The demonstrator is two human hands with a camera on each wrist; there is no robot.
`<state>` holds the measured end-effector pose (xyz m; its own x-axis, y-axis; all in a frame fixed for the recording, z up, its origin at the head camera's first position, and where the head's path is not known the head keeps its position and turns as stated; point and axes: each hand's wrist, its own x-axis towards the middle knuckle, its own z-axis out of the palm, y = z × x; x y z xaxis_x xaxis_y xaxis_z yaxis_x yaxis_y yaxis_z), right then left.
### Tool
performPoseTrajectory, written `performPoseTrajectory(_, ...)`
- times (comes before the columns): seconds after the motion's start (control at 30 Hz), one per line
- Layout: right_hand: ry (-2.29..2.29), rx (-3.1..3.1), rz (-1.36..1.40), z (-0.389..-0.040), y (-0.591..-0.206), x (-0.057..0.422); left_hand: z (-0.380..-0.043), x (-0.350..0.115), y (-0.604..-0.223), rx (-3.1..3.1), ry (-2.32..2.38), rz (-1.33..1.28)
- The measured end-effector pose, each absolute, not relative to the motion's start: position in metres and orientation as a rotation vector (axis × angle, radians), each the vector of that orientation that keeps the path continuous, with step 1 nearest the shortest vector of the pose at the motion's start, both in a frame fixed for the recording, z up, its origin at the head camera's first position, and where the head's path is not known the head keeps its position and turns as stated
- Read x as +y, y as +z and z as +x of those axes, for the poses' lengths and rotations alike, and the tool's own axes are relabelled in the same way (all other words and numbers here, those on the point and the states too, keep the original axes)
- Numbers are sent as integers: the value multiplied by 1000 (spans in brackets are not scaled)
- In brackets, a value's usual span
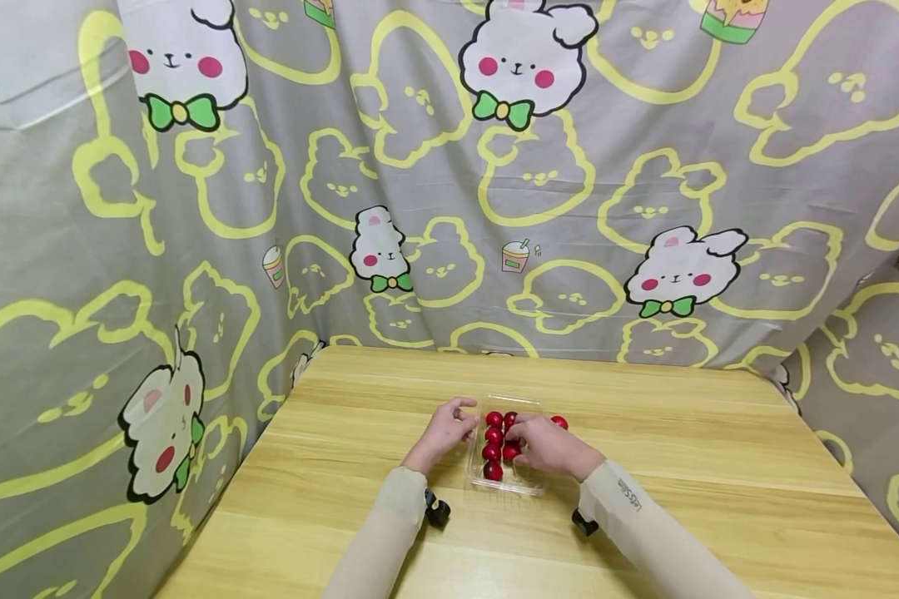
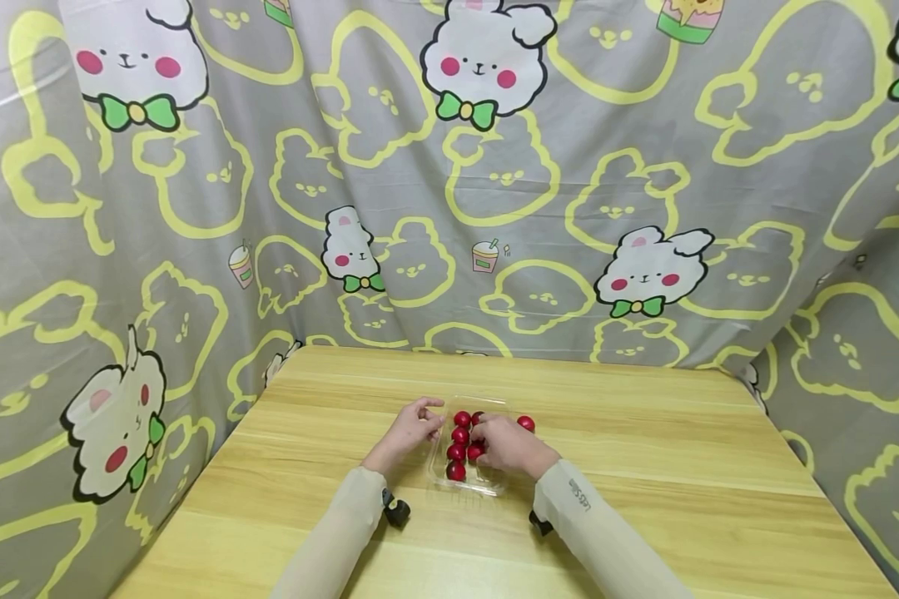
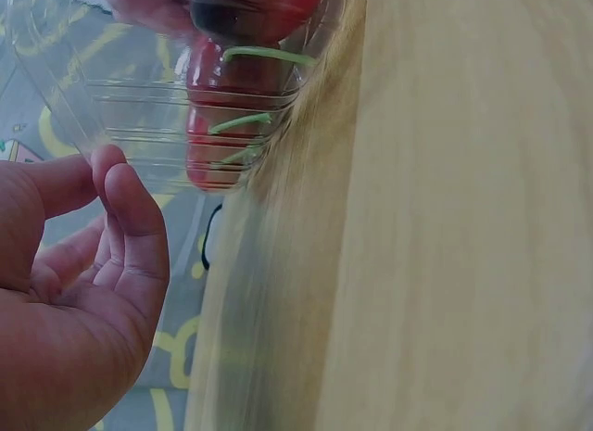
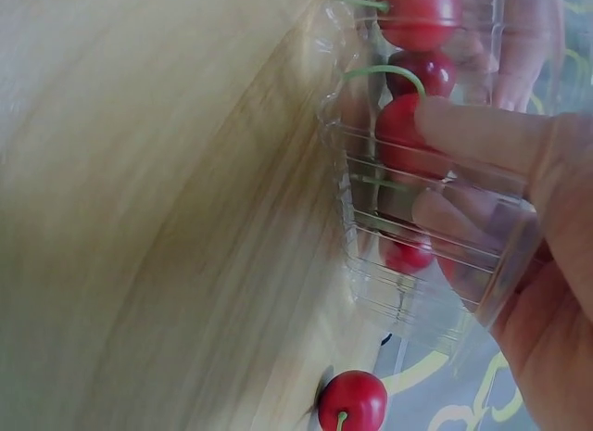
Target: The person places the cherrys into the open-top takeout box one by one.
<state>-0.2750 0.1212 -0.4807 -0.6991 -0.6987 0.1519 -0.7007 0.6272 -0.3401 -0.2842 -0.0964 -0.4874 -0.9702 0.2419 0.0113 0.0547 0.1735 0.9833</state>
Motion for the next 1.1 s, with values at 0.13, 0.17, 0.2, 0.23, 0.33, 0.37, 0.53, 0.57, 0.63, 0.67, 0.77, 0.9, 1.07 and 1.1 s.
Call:
performPoseTrajectory(0.13, 583, -2835, 1215, -275, -481, 122, -293, -97, -502, 2287, 1915, 271)
performPoseTrajectory(0.17, 580, -2835, 1216, -275, -481, 122, -294, -97, -503, 2287, 1914, 263)
performPoseTrajectory(0.2, 576, -2833, 1217, -275, -481, 122, -294, -97, -504, 2293, 1908, 260)
performPoseTrajectory(0.23, 578, -2830, 1220, -275, -480, 122, -294, -97, -504, 2299, 1903, 259)
performPoseTrajectory(0.33, 597, -2813, 1223, -274, -478, 123, -294, -97, -504, 2299, 1903, 256)
performPoseTrajectory(0.37, 611, -2803, 1224, -274, -477, 123, -294, -97, -504, 2300, 1903, 260)
performPoseTrajectory(0.53, 729, -2752, 1233, -274, -475, 128, -294, -98, -502, 2298, 1903, 251)
performPoseTrajectory(0.57, 750, -2740, 1233, -274, -475, 130, -295, -98, -502, 2298, 1903, 250)
performPoseTrajectory(0.63, 790, -2715, 1223, -275, -474, 134, -295, -98, -502, 2297, 1904, 248)
performPoseTrajectory(0.67, 803, -2707, 1207, -276, -474, 136, -295, -97, -503, 2299, 1904, 252)
performPoseTrajectory(0.77, 828, -2667, 1151, -278, -471, 144, -296, -98, -503, 2303, 1902, 256)
performPoseTrajectory(0.9, 857, -2617, 1050, -283, -468, 158, -296, -98, -503, 2313, 1898, 251)
performPoseTrajectory(1.07, 954, -2605, 911, -290, -465, 178, -294, -100, -504, 2349, 1894, 325)
performPoseTrajectory(1.1, 962, -2615, 885, -292, -465, 182, -294, -100, -504, 2355, 1895, 338)
